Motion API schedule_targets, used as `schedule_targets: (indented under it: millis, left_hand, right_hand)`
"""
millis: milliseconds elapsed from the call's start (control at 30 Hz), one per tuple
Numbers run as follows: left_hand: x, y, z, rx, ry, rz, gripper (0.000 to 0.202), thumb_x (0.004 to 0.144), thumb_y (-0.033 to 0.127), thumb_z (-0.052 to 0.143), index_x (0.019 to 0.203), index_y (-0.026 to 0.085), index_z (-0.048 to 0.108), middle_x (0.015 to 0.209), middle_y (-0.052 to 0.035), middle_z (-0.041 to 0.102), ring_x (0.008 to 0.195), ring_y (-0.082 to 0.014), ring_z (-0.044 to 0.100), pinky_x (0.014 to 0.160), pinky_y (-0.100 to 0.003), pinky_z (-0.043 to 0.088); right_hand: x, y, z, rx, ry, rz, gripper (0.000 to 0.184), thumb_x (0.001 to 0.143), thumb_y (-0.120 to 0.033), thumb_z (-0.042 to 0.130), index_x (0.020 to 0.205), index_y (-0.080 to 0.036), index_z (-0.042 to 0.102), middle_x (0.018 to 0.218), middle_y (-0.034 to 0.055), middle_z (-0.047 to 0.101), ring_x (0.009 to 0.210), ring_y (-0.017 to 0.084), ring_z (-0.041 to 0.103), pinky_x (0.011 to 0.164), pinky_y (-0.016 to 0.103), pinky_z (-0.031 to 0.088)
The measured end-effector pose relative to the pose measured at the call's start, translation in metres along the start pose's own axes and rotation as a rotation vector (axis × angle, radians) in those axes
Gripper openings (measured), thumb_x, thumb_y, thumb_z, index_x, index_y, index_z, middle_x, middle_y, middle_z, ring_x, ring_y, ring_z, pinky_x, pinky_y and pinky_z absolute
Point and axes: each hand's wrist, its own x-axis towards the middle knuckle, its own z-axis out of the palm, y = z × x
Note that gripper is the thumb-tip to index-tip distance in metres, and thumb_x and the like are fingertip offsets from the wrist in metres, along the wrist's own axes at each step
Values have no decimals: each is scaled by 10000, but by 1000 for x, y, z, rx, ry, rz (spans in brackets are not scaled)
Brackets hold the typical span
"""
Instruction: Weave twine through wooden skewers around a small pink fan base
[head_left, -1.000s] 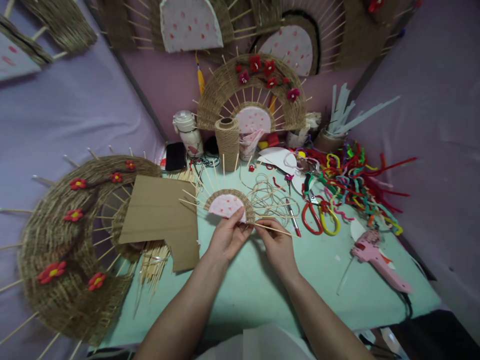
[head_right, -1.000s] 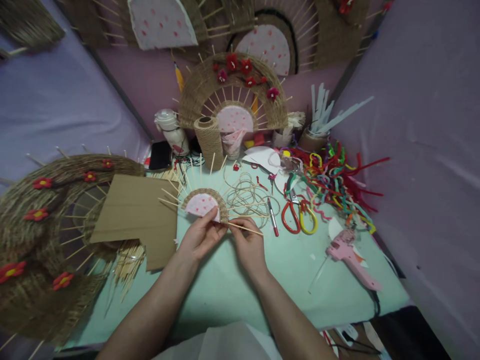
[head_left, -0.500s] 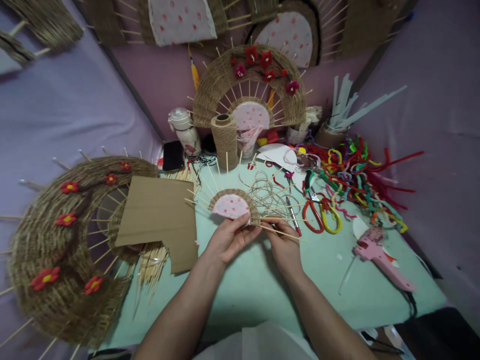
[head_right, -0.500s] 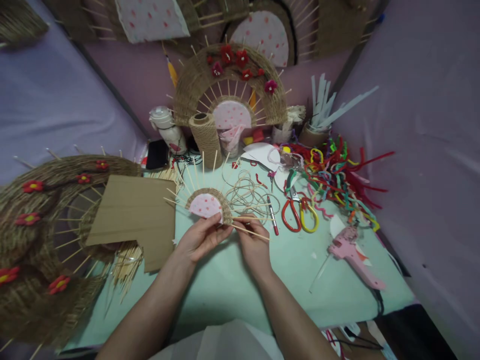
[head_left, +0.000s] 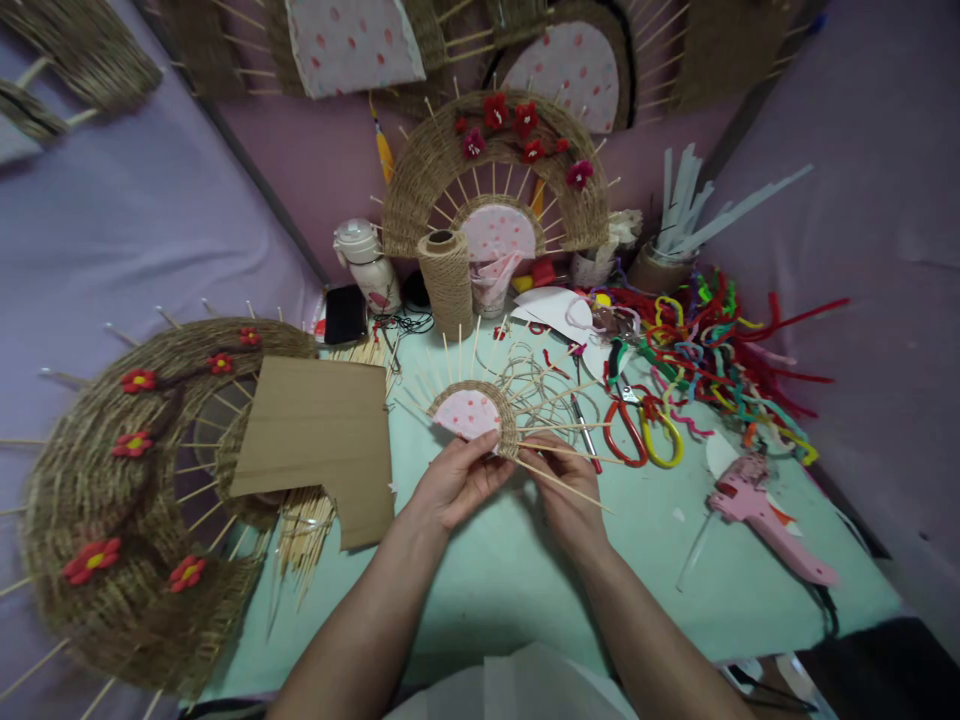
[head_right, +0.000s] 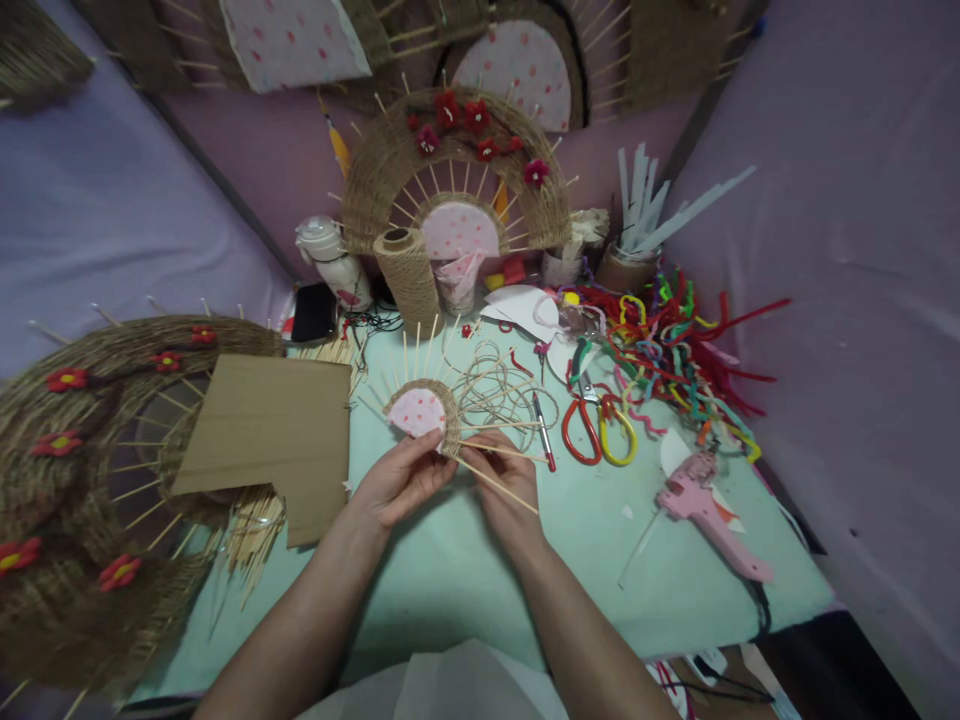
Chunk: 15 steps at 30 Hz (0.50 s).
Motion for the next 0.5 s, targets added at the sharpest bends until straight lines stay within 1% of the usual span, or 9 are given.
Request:
schedule_targets:
  millis: [67,133,200,300,400,500]
  left_hand:
    - [-2,1,3,19,-23,11,201,756,69,640,940,121,577,848,-48,669,713,-111,644,649,-223,570]
    - [-5,3,7,43,-50,22,211,744,82,659,939,120,585,860,-52,669,718,-112,643,648,-221,567]
    - [-9,4,12,57,-70,37,220,728,99,684,926,120,592,851,-46,667,708,-104,636,644,-209,561]
    - [-16,6,19,54,-101,61,222,712,124,711,904,112,600,828,-40,662,690,-93,626,629,-187,547]
    - [-22,7,24,35,-111,72,202,723,128,705,896,92,607,811,-45,659,678,-87,618,625,-176,540]
    - [-29,9,28,-18,-124,75,132,765,113,659,882,70,613,794,-52,653,676,-82,612,652,-176,538]
  right_hand:
    - [-1,-5,0,10,-6,8,73,721,-268,714,766,-220,683,810,3,629,784,157,597,745,313,487]
    - [-1,-10,-1,-10,-22,-21,78,730,-261,714,778,-216,672,812,7,622,766,153,589,708,299,483]
    - [-1,-17,-1,-65,-41,-116,53,757,-243,693,791,-216,664,824,13,615,774,153,580,701,295,475]
    - [-1,-29,0,-159,-55,-304,13,798,-217,650,810,-222,649,826,18,598,804,160,571,721,305,472]
    - [-1,-41,5,-180,-65,-419,105,804,-177,639,886,-241,633,869,23,593,818,166,577,716,316,484]
    - [3,-53,10,-233,-133,-569,205,814,-117,612,952,-265,647,888,30,600,872,180,576,756,343,485]
